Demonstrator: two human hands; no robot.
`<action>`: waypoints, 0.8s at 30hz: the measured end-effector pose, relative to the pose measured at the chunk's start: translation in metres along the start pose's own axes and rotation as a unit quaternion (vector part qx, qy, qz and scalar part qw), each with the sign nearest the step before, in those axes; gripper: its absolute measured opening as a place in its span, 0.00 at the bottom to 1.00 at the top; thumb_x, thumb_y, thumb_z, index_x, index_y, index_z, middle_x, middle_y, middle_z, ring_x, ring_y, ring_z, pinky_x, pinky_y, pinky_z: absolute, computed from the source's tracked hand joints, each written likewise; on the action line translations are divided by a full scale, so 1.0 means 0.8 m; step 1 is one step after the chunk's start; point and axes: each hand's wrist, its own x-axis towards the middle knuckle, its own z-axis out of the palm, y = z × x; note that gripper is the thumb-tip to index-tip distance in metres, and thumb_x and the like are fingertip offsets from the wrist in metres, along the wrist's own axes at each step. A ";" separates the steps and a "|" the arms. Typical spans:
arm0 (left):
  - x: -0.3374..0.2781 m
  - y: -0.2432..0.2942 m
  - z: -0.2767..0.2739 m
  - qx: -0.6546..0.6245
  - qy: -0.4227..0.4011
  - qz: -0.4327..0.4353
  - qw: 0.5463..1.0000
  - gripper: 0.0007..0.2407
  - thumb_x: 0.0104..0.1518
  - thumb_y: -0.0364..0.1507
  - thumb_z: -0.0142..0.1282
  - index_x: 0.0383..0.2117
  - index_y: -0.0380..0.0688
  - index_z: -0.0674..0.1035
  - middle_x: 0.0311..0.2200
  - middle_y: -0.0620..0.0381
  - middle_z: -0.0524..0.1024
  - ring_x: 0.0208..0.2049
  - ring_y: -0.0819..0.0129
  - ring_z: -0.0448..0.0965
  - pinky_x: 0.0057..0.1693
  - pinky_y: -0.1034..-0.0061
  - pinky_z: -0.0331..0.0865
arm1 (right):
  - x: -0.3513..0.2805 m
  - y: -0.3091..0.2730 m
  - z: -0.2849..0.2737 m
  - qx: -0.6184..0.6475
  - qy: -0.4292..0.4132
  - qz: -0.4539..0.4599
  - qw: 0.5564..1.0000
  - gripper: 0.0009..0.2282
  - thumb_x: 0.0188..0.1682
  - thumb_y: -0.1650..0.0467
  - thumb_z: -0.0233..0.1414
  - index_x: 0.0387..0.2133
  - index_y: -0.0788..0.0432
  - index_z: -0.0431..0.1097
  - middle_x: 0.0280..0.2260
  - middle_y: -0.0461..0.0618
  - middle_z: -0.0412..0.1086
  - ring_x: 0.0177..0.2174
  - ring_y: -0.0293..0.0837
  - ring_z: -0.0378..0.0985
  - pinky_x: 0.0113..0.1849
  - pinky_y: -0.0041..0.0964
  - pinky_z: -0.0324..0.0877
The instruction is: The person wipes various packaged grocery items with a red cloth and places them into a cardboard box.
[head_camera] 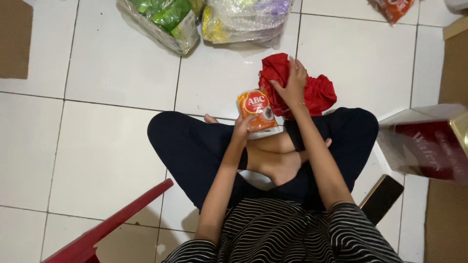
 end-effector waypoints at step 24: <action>0.024 0.003 -0.006 0.133 -0.038 0.060 0.989 0.33 0.72 0.59 0.53 0.73 0.47 0.71 0.61 0.37 0.78 0.59 0.49 0.82 0.66 0.52 0.74 | -0.150 0.036 0.050 0.016 -0.133 -0.293 0.947 0.29 0.43 0.77 0.65 0.61 0.43 0.78 0.55 0.58 0.74 0.52 0.64 0.77 0.56 0.56 0.72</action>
